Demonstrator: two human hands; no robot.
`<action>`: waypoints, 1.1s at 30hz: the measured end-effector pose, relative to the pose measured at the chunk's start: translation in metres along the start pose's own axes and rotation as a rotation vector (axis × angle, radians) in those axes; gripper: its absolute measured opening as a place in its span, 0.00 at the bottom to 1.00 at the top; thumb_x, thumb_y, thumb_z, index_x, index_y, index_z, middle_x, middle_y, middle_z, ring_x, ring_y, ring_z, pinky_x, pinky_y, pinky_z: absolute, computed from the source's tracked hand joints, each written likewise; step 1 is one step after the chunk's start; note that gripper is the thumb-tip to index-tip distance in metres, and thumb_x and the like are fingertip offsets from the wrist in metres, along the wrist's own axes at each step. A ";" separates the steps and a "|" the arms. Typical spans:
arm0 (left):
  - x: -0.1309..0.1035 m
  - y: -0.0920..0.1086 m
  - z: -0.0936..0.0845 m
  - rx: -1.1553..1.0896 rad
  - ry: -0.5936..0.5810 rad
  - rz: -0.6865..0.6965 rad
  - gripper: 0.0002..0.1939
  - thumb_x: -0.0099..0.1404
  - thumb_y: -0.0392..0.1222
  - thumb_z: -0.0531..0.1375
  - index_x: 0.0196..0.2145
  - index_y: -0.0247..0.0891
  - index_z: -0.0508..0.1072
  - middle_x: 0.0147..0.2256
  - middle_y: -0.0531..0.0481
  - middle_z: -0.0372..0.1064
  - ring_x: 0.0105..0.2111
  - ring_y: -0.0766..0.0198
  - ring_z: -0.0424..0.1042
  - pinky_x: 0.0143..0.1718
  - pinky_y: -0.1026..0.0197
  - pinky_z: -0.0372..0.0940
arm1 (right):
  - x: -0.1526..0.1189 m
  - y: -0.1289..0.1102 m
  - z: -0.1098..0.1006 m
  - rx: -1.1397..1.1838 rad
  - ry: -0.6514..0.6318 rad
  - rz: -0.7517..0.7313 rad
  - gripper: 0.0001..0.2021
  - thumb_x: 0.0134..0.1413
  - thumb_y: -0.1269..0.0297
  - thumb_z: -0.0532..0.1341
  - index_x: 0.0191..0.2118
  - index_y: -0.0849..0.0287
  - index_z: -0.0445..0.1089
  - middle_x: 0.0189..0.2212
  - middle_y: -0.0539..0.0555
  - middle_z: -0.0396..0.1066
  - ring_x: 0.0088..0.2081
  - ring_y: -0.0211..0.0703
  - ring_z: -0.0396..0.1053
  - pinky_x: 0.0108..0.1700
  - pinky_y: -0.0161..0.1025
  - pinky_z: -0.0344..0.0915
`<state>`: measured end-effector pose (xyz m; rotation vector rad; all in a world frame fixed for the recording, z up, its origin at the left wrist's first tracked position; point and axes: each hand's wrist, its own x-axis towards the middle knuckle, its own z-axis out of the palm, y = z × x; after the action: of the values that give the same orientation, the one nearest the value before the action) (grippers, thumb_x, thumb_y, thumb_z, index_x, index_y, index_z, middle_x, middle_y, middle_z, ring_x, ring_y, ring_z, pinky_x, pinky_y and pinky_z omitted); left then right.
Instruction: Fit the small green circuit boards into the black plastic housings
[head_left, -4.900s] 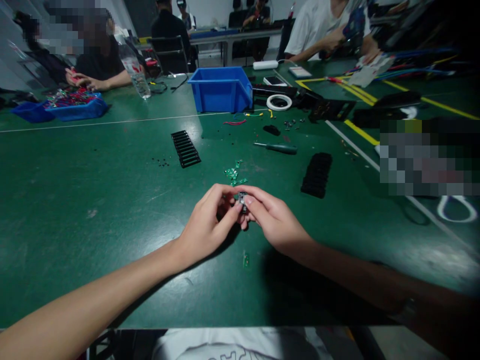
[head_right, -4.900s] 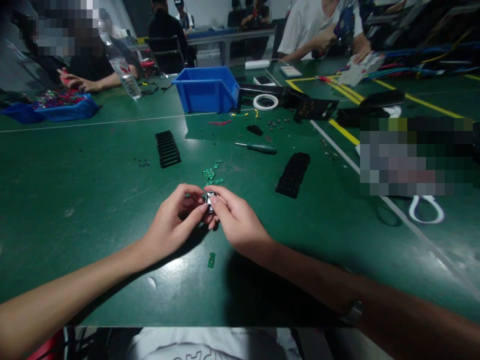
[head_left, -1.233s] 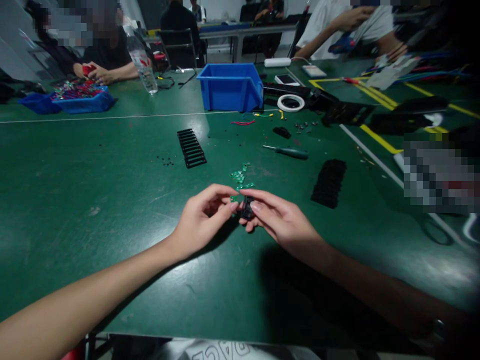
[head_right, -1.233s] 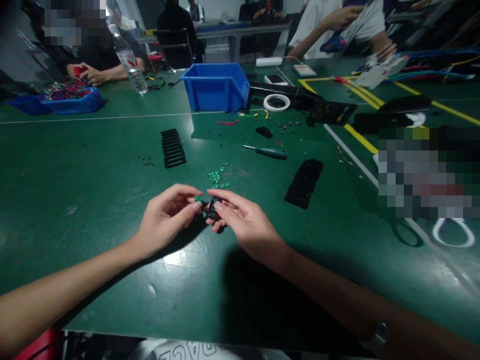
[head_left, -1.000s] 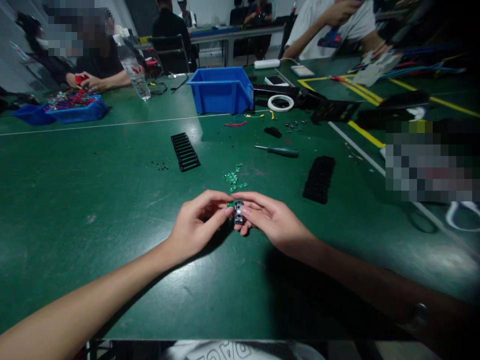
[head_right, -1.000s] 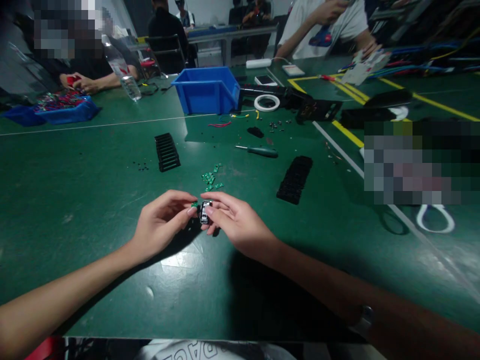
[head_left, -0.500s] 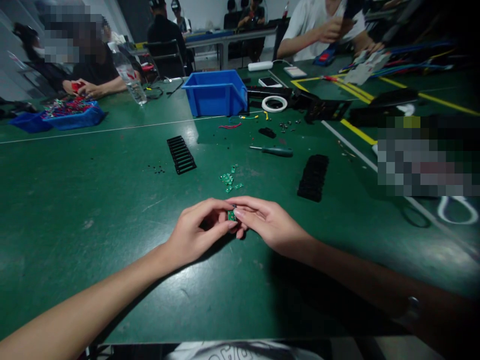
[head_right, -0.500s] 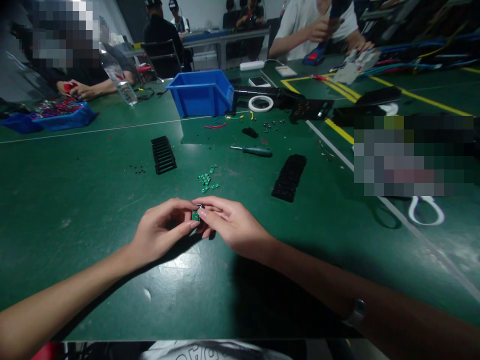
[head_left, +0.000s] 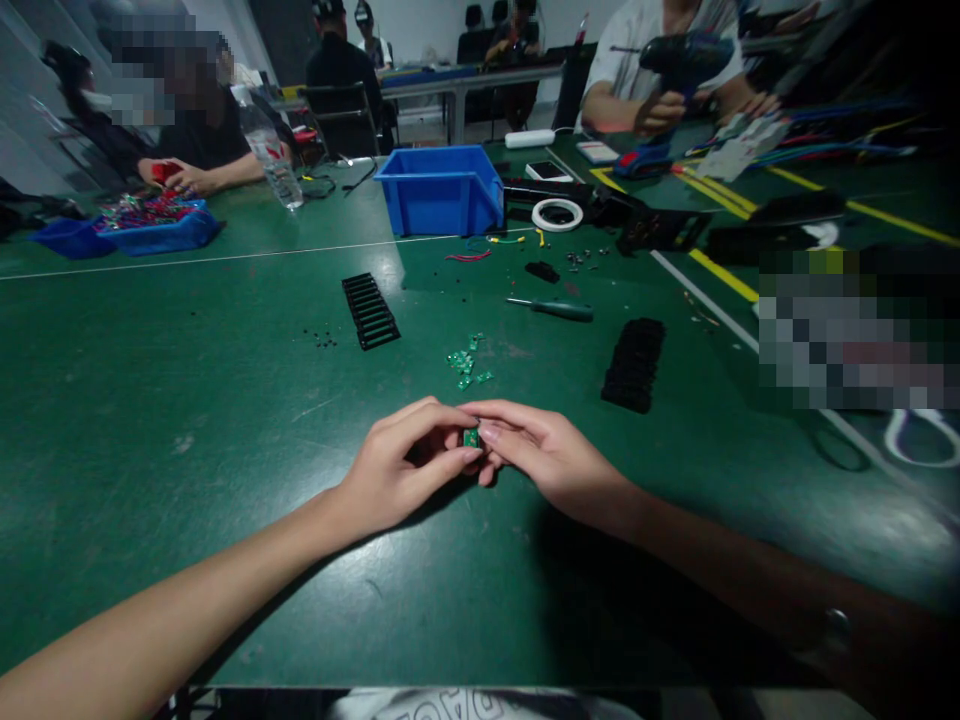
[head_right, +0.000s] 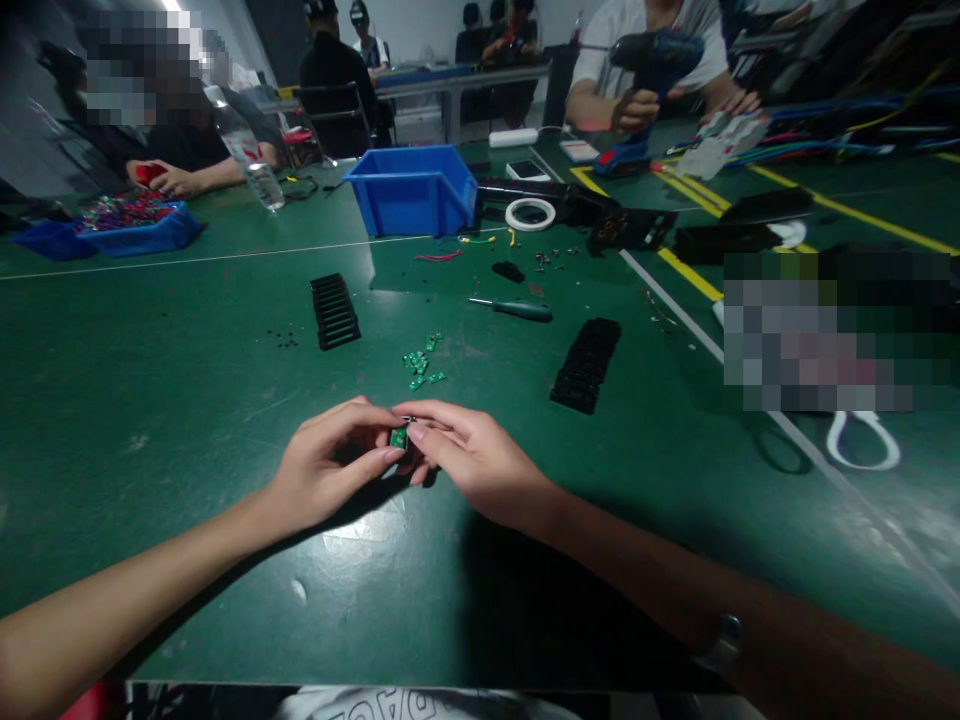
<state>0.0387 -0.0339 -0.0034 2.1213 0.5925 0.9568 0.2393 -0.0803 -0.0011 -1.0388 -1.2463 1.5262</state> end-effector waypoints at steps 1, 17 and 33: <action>0.000 0.000 0.000 0.000 0.001 0.005 0.12 0.67 0.40 0.64 0.47 0.36 0.74 0.32 0.51 0.68 0.29 0.69 0.68 0.30 0.68 0.62 | 0.000 -0.001 0.000 -0.005 0.001 0.001 0.14 0.64 0.60 0.61 0.52 0.60 0.74 0.38 0.54 0.77 0.31 0.37 0.73 0.35 0.37 0.73; 0.000 0.002 0.000 0.034 -0.015 0.011 0.11 0.67 0.38 0.65 0.47 0.36 0.74 0.32 0.51 0.68 0.29 0.70 0.67 0.30 0.68 0.62 | -0.001 0.001 -0.001 -0.024 -0.018 -0.002 0.17 0.66 0.58 0.60 0.54 0.62 0.72 0.39 0.56 0.76 0.31 0.39 0.74 0.35 0.39 0.73; 0.000 0.001 0.001 0.028 -0.012 0.002 0.12 0.66 0.36 0.65 0.47 0.36 0.74 0.35 0.50 0.71 0.30 0.71 0.69 0.30 0.70 0.63 | -0.001 -0.001 -0.001 0.012 -0.041 -0.015 0.13 0.66 0.65 0.59 0.53 0.63 0.70 0.39 0.54 0.74 0.30 0.34 0.72 0.34 0.34 0.73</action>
<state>0.0394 -0.0346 -0.0032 2.1514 0.6013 0.9414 0.2407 -0.0807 0.0000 -0.9922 -1.2690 1.5486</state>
